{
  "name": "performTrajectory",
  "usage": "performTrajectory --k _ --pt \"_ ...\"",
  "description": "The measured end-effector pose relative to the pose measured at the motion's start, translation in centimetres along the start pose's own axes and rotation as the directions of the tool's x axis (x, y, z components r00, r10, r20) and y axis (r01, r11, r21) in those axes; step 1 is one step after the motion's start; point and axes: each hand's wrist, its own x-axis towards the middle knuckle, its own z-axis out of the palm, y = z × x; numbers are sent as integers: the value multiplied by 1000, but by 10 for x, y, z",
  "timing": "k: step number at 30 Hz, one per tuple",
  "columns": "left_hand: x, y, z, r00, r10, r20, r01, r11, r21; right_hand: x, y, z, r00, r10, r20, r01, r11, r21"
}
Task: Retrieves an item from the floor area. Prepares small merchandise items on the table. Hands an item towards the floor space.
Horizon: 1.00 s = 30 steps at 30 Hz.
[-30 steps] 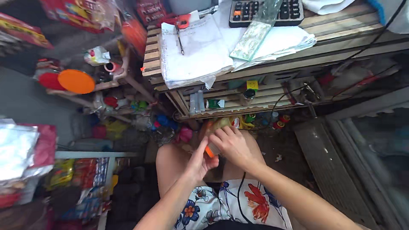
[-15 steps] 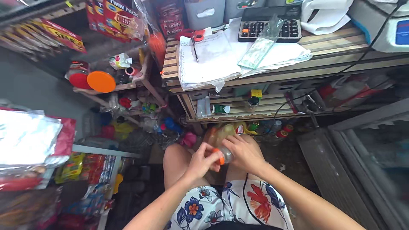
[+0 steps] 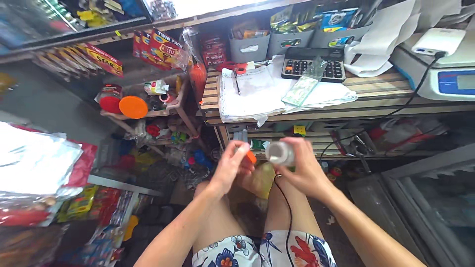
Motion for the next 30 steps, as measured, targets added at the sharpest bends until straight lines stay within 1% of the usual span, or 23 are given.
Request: performTrajectory --k 1,2,3,4,6,8,10,11,13,15,16,18,19,20,21,22,23,24,25,26,27,28,30 --pt "10 10 -8 985 168 -49 -161 980 116 13 -2 -9 998 55 -40 -51 995 91" --pt "24 21 -17 942 319 -101 -284 921 266 30 -4 -16 992 97 -81 -83 984 160" --pt "40 33 -25 885 440 -154 -345 841 417 50 -8 -23 984 120 -130 -93 977 193" --pt "58 44 -34 828 522 -206 -347 764 544 72 -13 -28 978 125 -169 -92 977 190" --pt "94 61 -48 778 562 -280 -237 676 698 120 -18 -29 971 128 -203 -93 980 174" --pt "125 60 -60 783 555 -282 -146 605 783 164 -13 -20 973 141 -184 -119 985 129" --pt "142 51 -66 793 574 -204 -164 524 836 193 -7 -5 967 220 -128 -210 974 88" --pt "142 48 -67 774 611 -169 -194 482 854 203 -3 2 961 259 -95 -253 965 68" --pt "129 42 -64 658 739 -142 -282 417 864 214 7 10 954 295 -50 -293 955 42" --pt "101 36 -60 539 829 -148 -370 391 843 214 12 11 961 268 -63 -265 963 50" --pt "83 30 -58 515 843 -158 -402 401 823 209 11 9 970 225 -90 -221 974 45" --pt "43 13 -57 531 827 -185 -432 452 780 184 -1 4 971 53 -234 -61 998 -26" --pt "25 -1 -57 535 818 -212 -441 485 755 163 -10 4 939 -80 -336 49 994 -100" --pt "10 -17 -58 520 817 -249 -461 514 723 137 -14 12 876 -256 -409 190 962 -195" --pt "-2 -35 -58 517 807 -286 -467 545 696 107 -8 30 812 -419 -407 323 903 -284" --pt "-14 -54 -57 539 781 -317 -452 585 674 78 6 55 779 -530 -336 439 843 -312" --pt "-25 -71 -54 579 740 -342 -417 630 655 54 25 82 805 -563 -190 505 816 -281" --pt "-34 -87 -51 634 685 -359 -370 676 637 37 44 105 868 -496 15 486 843 -230" --pt "-41 -100 -47 688 626 -366 -323 717 618 32 61 123 916 -303 264 356 917 -183" --pt "-48 -111 -43 735 572 -365 -281 746 604 38 78 139 885 -42 463 138 975 -176" --pt "-54 -119 -38 772 524 -360 -242 765 596 48 97 155 819 180 544 -63 972 -227" --pt "-60 -126 -33 798 488 -354 -218 780 586 56 117 169 774 331 539 -197 936 -292" --pt "-66 -137 -26 815 458 -355 -204 800 564 64 149 189 736 483 473 -326 867 -378"
